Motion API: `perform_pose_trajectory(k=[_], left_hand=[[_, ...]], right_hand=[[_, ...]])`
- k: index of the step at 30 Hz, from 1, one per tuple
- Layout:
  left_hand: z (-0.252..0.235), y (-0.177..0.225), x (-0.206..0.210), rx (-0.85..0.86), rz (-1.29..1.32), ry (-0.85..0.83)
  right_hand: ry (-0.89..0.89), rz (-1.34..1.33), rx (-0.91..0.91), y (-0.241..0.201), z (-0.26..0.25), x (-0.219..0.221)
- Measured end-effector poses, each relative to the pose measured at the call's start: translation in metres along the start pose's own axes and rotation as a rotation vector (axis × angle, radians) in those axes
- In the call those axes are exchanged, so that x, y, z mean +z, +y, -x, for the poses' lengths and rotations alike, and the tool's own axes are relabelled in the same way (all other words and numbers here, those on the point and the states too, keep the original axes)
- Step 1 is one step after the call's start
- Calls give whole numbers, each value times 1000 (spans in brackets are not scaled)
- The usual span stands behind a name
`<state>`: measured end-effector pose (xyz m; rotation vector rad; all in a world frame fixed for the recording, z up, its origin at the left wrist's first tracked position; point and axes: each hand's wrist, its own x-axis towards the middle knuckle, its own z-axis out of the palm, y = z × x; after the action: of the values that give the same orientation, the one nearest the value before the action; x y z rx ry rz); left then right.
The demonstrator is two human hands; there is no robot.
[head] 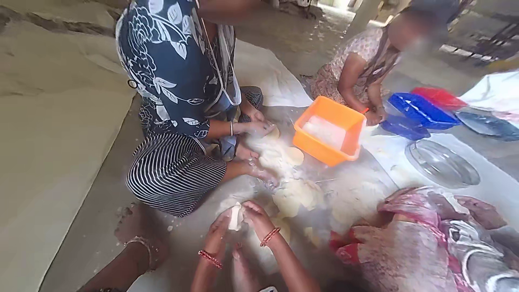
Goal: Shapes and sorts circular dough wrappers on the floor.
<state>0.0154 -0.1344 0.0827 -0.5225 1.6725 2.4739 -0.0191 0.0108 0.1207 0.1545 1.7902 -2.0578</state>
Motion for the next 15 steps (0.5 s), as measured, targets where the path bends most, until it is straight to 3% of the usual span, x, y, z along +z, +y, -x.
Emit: perform_pose_trajectory(k=[3,8,15], left_hand=[[3,3,6,47,47,74],[4,2,8,193,-92,120],[0,-5,-2,385,-485,222]], right_hand=[[44,45,71,-7,2,1],[46,378,-32,6,-3,-2],[239,195,-45,9,2,-2]])
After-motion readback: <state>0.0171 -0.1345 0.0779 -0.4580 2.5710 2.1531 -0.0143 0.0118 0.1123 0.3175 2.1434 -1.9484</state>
